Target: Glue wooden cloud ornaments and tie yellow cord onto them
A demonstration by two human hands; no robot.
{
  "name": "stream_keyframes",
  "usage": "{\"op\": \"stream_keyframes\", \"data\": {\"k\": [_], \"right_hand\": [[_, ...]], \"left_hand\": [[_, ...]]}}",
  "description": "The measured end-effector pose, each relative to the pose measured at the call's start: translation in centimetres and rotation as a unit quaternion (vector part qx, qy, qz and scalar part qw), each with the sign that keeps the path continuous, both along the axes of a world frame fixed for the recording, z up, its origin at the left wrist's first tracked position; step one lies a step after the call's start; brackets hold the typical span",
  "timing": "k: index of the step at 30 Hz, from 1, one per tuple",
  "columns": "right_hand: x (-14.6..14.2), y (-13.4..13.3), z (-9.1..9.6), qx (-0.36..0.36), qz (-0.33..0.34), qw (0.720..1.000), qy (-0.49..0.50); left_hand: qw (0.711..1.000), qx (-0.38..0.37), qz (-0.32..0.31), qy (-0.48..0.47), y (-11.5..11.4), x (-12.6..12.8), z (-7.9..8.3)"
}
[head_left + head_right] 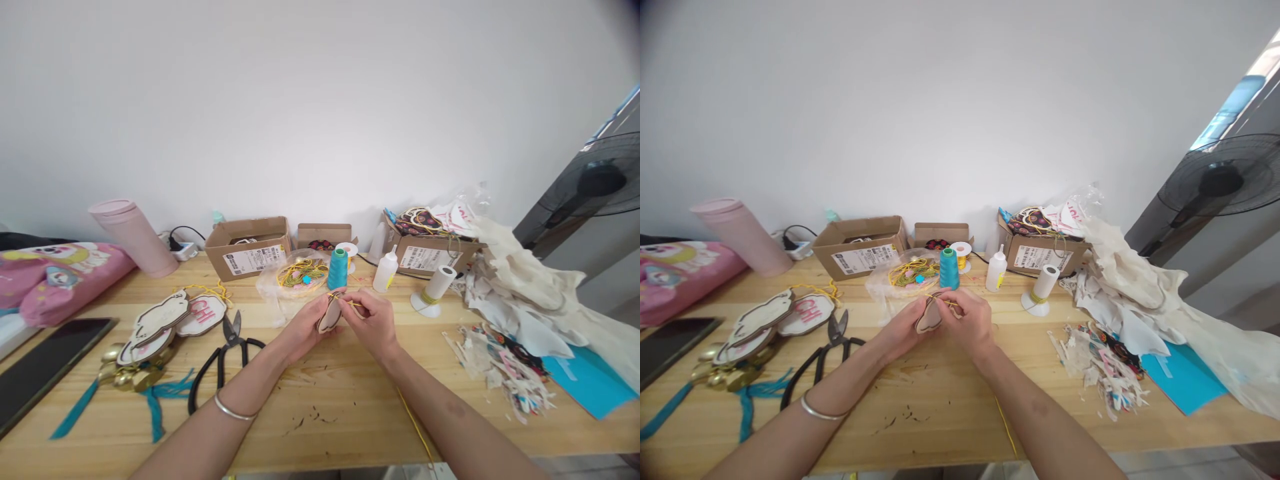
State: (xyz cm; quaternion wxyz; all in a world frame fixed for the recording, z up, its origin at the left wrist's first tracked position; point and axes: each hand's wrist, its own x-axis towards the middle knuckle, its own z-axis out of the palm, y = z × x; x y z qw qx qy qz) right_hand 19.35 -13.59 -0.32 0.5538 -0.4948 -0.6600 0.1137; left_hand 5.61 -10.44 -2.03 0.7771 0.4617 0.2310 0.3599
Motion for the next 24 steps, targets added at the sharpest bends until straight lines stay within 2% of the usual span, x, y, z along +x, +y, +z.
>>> {"op": "stream_keyframes", "data": {"k": [4, 8, 13, 17, 21, 24], "right_hand": [[0.0, 0.2, -0.3, -0.050, 0.037, 0.996, 0.065], [0.0, 0.4, -0.2, -0.082, 0.080, 0.992, 0.057], [0.4, 0.4, 0.7, -0.177, 0.139, 0.967, 0.122], [0.7, 0.2, 1.4, -0.231, 0.155, 0.949, 0.148], [1.0, 0.2, 1.4, -0.230, 0.159, 0.951, 0.131], [1.2, 0.5, 1.5, -0.210, 0.174, 0.948, 0.166]], "left_hand": [[0.999, 0.042, 0.005, 0.030, 0.0, 0.1, -0.1], [0.996, 0.071, 0.000, 0.060, -0.1, 0.1, 0.2], [0.977, 0.162, 0.010, 0.137, 0.1, 0.2, 0.5], [0.958, 0.222, -0.014, 0.179, 0.3, 0.0, 0.8], [0.955, 0.241, -0.033, 0.171, 0.2, -0.1, 1.1], [0.954, 0.234, -0.047, 0.182, 0.2, -0.1, 1.1]]}}
